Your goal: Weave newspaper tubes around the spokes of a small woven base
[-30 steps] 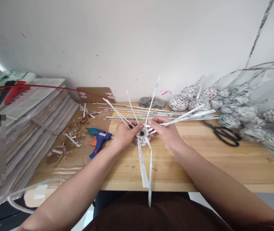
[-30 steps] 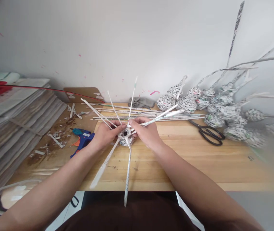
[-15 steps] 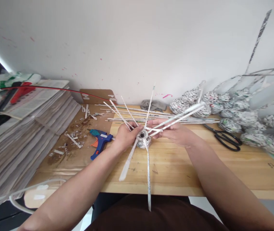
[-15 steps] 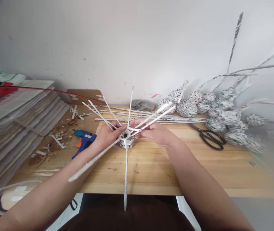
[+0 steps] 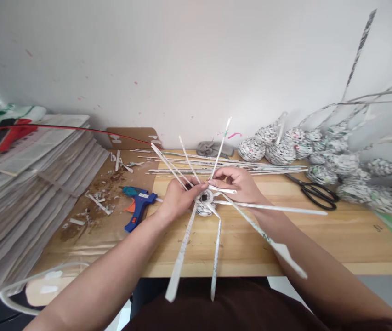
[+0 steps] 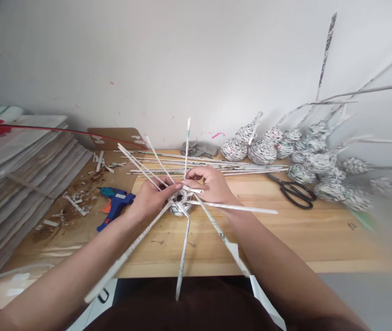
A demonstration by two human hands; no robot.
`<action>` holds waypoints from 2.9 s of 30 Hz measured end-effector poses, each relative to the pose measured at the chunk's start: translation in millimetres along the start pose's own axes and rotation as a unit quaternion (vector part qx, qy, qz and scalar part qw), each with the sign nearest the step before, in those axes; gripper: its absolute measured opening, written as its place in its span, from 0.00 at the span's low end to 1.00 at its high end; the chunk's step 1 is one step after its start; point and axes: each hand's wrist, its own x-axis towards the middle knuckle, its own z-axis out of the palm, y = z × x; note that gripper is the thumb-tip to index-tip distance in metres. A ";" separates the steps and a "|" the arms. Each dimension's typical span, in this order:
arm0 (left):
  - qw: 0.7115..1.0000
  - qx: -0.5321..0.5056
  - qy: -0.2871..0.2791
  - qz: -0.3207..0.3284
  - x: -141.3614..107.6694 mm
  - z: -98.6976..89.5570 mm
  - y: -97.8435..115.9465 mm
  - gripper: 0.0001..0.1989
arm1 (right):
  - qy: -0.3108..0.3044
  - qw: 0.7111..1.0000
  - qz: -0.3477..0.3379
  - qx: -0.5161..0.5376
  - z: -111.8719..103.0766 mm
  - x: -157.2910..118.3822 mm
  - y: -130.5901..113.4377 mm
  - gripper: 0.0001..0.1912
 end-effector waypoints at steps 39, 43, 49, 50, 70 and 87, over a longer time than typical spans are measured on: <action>0.999 -0.014 0.036 0.031 -0.5 2.4 0.3 0.11 | 0.009 0.989 0.062 0.134 19.4 -2.8 9.3 0.18; 0.998 -0.018 0.043 0.043 -0.2 2.9 -3.9 0.10 | -0.035 0.981 0.084 0.174 19.9 -3.2 13.2 0.21; 0.997 -0.001 0.061 0.055 -2.8 4.2 0.0 0.12 | 0.009 0.986 0.083 0.142 24.5 -6.5 17.5 0.19; 0.997 -0.001 0.058 0.057 -3.8 4.5 1.4 0.12 | 0.014 0.988 0.078 0.134 25.2 -6.3 18.4 0.18; 0.990 0.032 -0.013 0.135 -5.1 5.2 -10.9 0.04 | -0.140 0.900 0.269 0.314 -3.3 -6.5 0.0 0.13; 0.998 -0.001 -0.022 0.056 -6.2 7.0 2.6 0.13 | -0.190 0.972 0.072 0.120 -4.9 -4.7 2.3 0.16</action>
